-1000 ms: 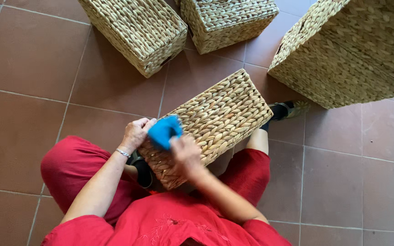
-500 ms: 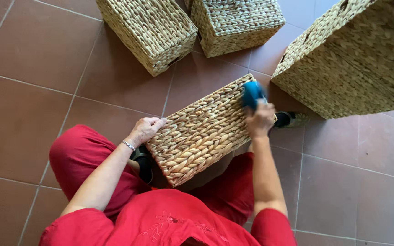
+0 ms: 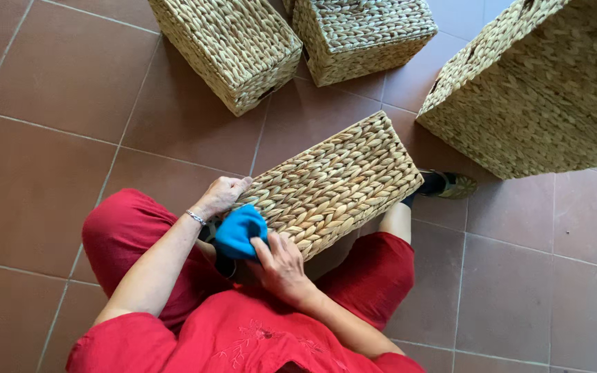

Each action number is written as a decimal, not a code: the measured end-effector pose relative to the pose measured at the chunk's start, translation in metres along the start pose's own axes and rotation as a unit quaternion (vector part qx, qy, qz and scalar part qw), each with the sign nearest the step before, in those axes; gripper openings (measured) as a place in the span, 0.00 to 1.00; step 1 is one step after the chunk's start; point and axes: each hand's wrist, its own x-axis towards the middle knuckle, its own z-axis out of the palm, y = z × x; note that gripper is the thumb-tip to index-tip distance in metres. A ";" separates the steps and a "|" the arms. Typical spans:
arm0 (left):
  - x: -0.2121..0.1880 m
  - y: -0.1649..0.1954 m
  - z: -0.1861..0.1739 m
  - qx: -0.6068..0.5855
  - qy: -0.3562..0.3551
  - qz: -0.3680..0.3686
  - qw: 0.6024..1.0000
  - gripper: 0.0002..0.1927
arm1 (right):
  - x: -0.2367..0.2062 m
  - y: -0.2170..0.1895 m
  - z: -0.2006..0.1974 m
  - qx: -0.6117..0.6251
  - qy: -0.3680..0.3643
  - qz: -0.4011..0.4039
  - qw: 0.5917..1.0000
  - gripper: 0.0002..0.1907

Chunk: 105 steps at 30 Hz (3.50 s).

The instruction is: The person sits on the floor and wipes woven water-hyacinth storage baskets one at a time with a blue cloth, turning each basket to clean its sides, lid and handle areas, then sets it aside and picks up the next basket.

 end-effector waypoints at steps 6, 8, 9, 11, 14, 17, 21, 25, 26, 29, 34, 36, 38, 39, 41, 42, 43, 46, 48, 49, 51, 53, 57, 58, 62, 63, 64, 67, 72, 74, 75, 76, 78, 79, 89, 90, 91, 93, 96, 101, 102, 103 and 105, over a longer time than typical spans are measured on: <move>-0.004 0.001 0.000 -0.031 -0.005 0.015 0.999 0.30 | -0.019 0.103 -0.044 -0.145 0.046 0.009 0.988 0.16; -0.008 0.004 0.001 -0.048 -0.002 0.005 0.999 0.30 | -0.019 0.171 -0.069 -0.302 0.016 0.114 0.946 0.18; -0.010 0.005 0.001 -0.056 0.001 -0.004 0.998 0.29 | -0.019 0.199 -0.077 -0.330 0.067 0.149 0.930 0.11; -0.014 0.009 0.001 -0.068 0.007 -0.019 0.997 0.28 | -0.024 0.244 -0.098 -0.372 0.117 0.218 0.895 0.23; -0.022 0.015 0.002 -0.088 0.030 -0.003 0.996 0.31 | -0.020 0.258 -0.099 -0.393 0.158 0.263 0.867 0.26; -0.025 0.019 0.001 -0.048 0.076 0.013 0.996 0.27 | -0.012 0.200 -0.069 -0.345 0.071 0.275 0.894 0.18; -0.029 0.015 0.000 -0.041 0.091 0.026 0.995 0.27 | -0.018 0.057 -0.025 -0.196 -0.011 0.111 0.974 0.14; -0.037 0.003 -0.003 -0.005 0.087 0.071 0.994 0.28 | -0.035 -0.032 -0.011 0.018 0.011 0.035 0.999 0.18; -0.039 0.000 -0.004 -0.003 0.085 0.075 0.994 0.29 | -0.038 -0.035 -0.013 0.019 0.013 0.022 0.999 0.19; -0.041 -0.006 -0.006 0.040 0.087 0.110 0.989 0.27 | -0.042 0.007 -0.028 -0.061 0.007 0.031 0.998 0.16; -0.045 -0.014 -0.009 0.020 0.058 0.071 0.996 0.30 | -0.051 0.147 -0.073 -0.273 0.120 0.102 0.949 0.24; -0.048 -0.016 -0.009 0.007 0.049 0.068 0.996 0.32 | -0.052 0.201 -0.092 -0.326 0.103 0.278 0.898 0.22; -0.051 -0.017 -0.009 -0.013 0.048 0.062 0.997 0.33 | -0.049 0.236 -0.100 -0.349 0.168 0.299 0.872 0.25; -0.052 -0.017 -0.008 -0.016 0.047 0.048 0.998 0.32 | -0.045 0.242 -0.098 -0.350 0.176 0.319 0.863 0.25; -0.052 -0.014 -0.008 -0.025 0.048 0.021 0.998 0.30 | -0.036 0.227 -0.082 -0.372 0.200 0.274 0.864 0.24; -0.051 -0.012 -0.009 -0.054 0.040 0.000 0.998 0.30 | -0.029 0.207 -0.067 -0.391 0.213 0.211 0.870 0.21; -0.050 -0.011 -0.010 -0.083 0.031 -0.021 0.996 0.30 | -0.026 0.179 -0.053 -0.358 0.086 0.240 0.898 0.18; -0.049 -0.008 -0.012 -0.211 -0.010 -0.042 0.976 0.30 | -0.017 0.072 -0.012 -0.214 0.033 0.161 0.963 0.14; -0.048 -0.009 -0.012 -0.256 -0.019 -0.042 0.966 0.30 | -0.017 0.013 0.001 -0.155 0.060 0.009 0.986 0.17; -0.049 -0.010 -0.012 -0.251 -0.014 -0.044 0.967 0.29 | -0.017 -0.006 0.007 -0.108 0.049 -0.001 0.993 0.17; -0.048 -0.011 -0.009 -0.219 0.002 -0.021 0.976 0.27 | -0.013 -0.008 0.012 -0.012 0.028 -0.028 0.999 0.19; -0.047 -0.011 -0.007 -0.158 0.020 0.021 0.987 0.24 | -0.005 0.032 0.010 -0.211 0.011 -0.050 0.976 0.16; -0.043 -0.002 -0.005 -0.128 0.001 0.000 0.992 0.22 | 0.011 0.168 -0.013 -0.259 0.060 0.037 0.963 0.19; -0.042 0.002 -0.006 -0.126 0.002 -0.004 0.992 0.22 | 0.010 0.200 -0.031 -0.279 0.104 0.053 0.953 0.24; -0.041 0.018 -0.005 -0.104 0.020 0.005 0.994 0.22 | 0.021 0.274 -0.084 -0.373 0.149 0.204 0.893 0.24; -0.041 0.022 -0.006 -0.092 0.030 0.008 0.995 0.21 | 0.025 0.277 -0.089 -0.369 0.153 0.243 0.884 0.24; -0.041 0.025 -0.006 -0.078 0.039 0.008 0.996 0.21 | 0.028 0.273 -0.089 -0.365 0.154 0.285 0.873 0.25; -0.043 0.029 -0.008 -0.032 0.052 -0.011 0.998 0.22 | 0.037 0.225 -0.065 -0.340 0.133 0.249 0.897 0.21; -0.043 0.029 -0.009 -0.032 0.070 0.021 0.997 0.22 | 0.012 0.065 -0.008 -0.114 0.085 0.026 0.990 0.22; -0.044 0.026 -0.007 -0.037 0.055 0.028 0.997 0.22 | -0.006 0.010 -0.003 -0.057 -0.002 0.050 0.997 0.17; -0.045 0.026 -0.006 -0.041 0.056 0.028 0.997 0.22 | -0.012 -0.003 -0.006 -0.005 0.027 0.006 1.000 0.18; -0.046 0.025 -0.004 -0.044 0.058 0.026 0.997 0.22 | -0.018 -0.009 -0.011 -0.006 0.024 0.006 1.000 0.18; -0.046 0.024 -0.003 -0.033 0.063 0.025 0.997 0.22 | -0.026 0.001 -0.025 -0.004 0.019 0.005 1.000 0.19; -0.046 0.024 -0.003 -0.021 0.066 0.030 0.997 0.22 | -0.028 0.017 -0.034 -0.038 -0.007 0.027 0.999 0.15; -0.037 0.034 0.000 0.027 0.081 0.024 0.996 0.26 | -0.047 0.261 -0.114 -0.356 0.137 0.267 0.885 0.23; -0.036 0.034 0.000 0.027 0.080 0.027 0.996 0.26 | -0.044 0.268 -0.112 -0.358 0.146 0.295 0.874 0.25; -0.036 0.034 0.000 0.027 0.080 0.029 0.996 0.27 | -0.041 0.267 -0.108 -0.361 0.155 0.320 0.862 0.26; -0.032 0.034 0.000 0.015 0.080 0.031 0.996 0.26 | -0.031 0.240 -0.088 -0.380 0.156 0.285 0.866 0.28; -0.026 0.031 0.002 -0.008 0.081 0.024 0.996 0.25 | -0.016 0.155 -0.047 -0.285 0.105 0.188 0.934 0.22; -0.020 0.018 0.007 0.015 0.088 0.019 0.996 0.24 | -0.015 0.028 -0.007 -0.119 -0.020 0.034 0.992 0.18; -0.020 0.016 0.008 0.007 0.090 0.028 0.995 0.25 | -0.014 0.025 -0.005 -0.091 -0.021 0.016 0.996 0.17; -0.021 0.014 0.009 0.001 0.093 0.037 0.995 0.26 | -0.013 0.030 -0.005 -0.062 -0.022 -0.001 0.998 0.18; -0.021 0.013 0.009 0.003 0.092 0.049 0.995 0.26 | -0.006 0.068 -0.012 -0.077 0.000 -0.003 0.997 0.17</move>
